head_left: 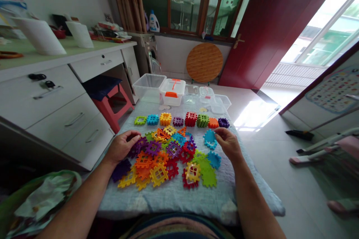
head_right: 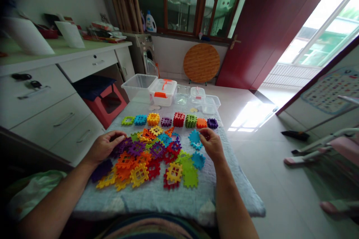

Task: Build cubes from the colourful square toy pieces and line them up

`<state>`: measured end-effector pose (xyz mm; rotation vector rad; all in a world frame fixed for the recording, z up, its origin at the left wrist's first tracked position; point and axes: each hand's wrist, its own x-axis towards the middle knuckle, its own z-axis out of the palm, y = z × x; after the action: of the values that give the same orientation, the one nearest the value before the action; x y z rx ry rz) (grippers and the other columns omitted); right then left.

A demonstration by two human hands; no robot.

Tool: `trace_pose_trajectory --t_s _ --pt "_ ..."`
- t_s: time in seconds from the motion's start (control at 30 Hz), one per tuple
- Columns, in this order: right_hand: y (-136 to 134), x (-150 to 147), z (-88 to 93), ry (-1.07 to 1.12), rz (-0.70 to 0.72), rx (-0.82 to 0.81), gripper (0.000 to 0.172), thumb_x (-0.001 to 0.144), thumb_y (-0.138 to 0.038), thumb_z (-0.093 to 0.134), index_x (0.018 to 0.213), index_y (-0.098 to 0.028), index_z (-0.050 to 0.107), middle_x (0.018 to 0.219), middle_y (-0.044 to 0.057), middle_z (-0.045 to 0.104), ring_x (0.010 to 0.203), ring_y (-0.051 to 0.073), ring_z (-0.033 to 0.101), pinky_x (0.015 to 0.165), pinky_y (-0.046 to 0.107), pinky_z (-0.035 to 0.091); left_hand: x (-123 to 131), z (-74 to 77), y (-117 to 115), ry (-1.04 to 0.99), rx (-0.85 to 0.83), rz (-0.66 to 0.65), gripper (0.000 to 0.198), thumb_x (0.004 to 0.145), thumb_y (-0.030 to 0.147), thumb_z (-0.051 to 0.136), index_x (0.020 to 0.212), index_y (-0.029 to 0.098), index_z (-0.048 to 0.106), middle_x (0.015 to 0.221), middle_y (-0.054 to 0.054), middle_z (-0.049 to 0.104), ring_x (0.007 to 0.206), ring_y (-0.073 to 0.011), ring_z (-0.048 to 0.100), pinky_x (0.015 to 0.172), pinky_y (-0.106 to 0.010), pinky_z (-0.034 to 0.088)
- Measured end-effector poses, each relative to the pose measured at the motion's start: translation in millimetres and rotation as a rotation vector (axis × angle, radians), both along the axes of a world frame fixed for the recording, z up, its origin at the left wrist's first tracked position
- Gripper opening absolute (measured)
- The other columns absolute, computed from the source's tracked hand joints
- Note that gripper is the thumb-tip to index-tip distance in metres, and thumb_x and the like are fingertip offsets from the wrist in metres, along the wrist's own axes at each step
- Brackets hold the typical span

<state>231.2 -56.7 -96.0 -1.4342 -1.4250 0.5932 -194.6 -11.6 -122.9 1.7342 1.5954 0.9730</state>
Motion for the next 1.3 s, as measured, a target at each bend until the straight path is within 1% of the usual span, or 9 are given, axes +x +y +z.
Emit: trace_pose_trajectory --t_s 0.1,0.17,0.27,0.4,0.5,0.6,0.7,0.97,1.3 --pt "-1.1 2.7 4.4 -0.112 -0.178 0.129 0.011 0.078 -0.028 0.058 0.083 -0.019 0.062 0.077 0.001 0.061 0.063 0.014 0.054 0.06 0.027 0.045 0.9 2.0 -0.1 0.003 -0.003 0.003 0.043 0.073 0.056 0.061 0.091 0.018 0.069 0.088 -0.004 0.074 0.082 -0.0224 0.067 0.075 -0.028 0.052" --pt "-2.4 3.4 5.8 -0.258 -0.208 0.19 0.006 0.077 -0.022 0.055 0.079 -0.02 0.06 0.078 0.001 0.058 0.067 0.015 0.053 0.063 0.028 0.045 1.3 3.1 -0.2 0.007 -0.004 0.001 0.042 0.073 0.056 0.061 0.091 0.019 0.069 0.088 -0.004 0.074 0.083 -0.0229 0.067 0.075 -0.029 0.052" --pt "-5.1 3.1 5.0 -0.454 -0.087 0.179 0.008 0.075 -0.016 0.053 0.078 -0.021 0.058 0.082 0.003 0.056 0.08 0.018 0.054 0.076 0.033 0.045 1.4 3.5 -0.1 0.009 -0.001 -0.002 0.041 0.073 0.056 0.061 0.091 0.019 0.069 0.088 -0.004 0.074 0.084 -0.0229 0.067 0.076 -0.029 0.052" --pt "-9.0 1.6 3.4 -0.615 0.168 0.005 0.011 0.068 -0.015 0.057 0.078 -0.022 0.056 0.087 0.003 0.054 0.089 0.021 0.051 0.085 0.037 0.044 0.4 1.6 0.4 0.005 -0.001 0.0 0.04 0.074 0.054 0.061 0.091 0.019 0.069 0.087 -0.003 0.074 0.082 -0.022 0.067 0.077 -0.028 0.051" --pt "-10.3 1.9 2.2 -0.604 0.175 -0.05 0.014 0.07 -0.02 0.058 0.084 -0.022 0.055 0.092 0.004 0.054 0.092 0.022 0.052 0.089 0.039 0.043 -0.6 -0.5 0.7 0.003 -0.009 -0.003 0.04 0.075 0.054 0.061 0.092 0.019 0.069 0.087 -0.003 0.074 0.082 -0.0218 0.067 0.075 -0.028 0.051" --pt "-9.8 4.6 -2.3 -0.595 0.099 -0.071 0.032 0.071 -0.029 0.063 0.101 -0.022 0.055 0.102 0.006 0.056 0.101 0.025 0.052 0.095 0.042 0.041 -1.1 -1.0 0.6 0.007 -0.017 -0.004 0.041 0.075 0.055 0.06 0.093 0.018 0.068 0.089 -0.004 0.074 0.083 -0.0222 0.067 0.074 -0.028 0.052" --pt "-8.7 7.5 -8.7 -0.609 0.095 -0.126 0.045 0.068 -0.032 0.067 0.111 -0.021 0.055 0.106 0.008 0.058 0.105 0.028 0.052 0.095 0.044 0.041 -0.3 0.3 0.0 0.014 -0.022 -0.002 0.042 0.075 0.055 0.061 0.093 0.018 0.068 0.09 -0.004 0.073 0.084 -0.0224 0.067 0.074 -0.028 0.052" --pt "-7.4 7.1 -11.0 -0.551 0.125 -0.103 0.047 0.069 -0.027 0.063 0.115 -0.02 0.054 0.106 0.008 0.059 0.103 0.025 0.054 0.095 0.042 0.043 3.2 5.0 -2.0 -0.002 -0.03 0.002 0.044 0.073 0.058 0.061 0.092 0.018 0.068 0.089 -0.004 0.074 0.083 -0.0224 0.067 0.073 -0.028 0.052" --pt "-4.3 0.5 -15.2 -0.607 0.137 -0.085 0.054 0.07 -0.027 0.063 0.122 -0.018 0.051 0.112 0.01 0.061 0.106 0.027 0.052 0.097 0.045 0.04 4.1 6.1 -2.3 -0.006 -0.022 0.007 0.042 0.072 0.055 0.063 0.091 0.018 0.069 0.089 -0.003 0.074 0.082 -0.0212 0.067 0.077 -0.027 0.052"
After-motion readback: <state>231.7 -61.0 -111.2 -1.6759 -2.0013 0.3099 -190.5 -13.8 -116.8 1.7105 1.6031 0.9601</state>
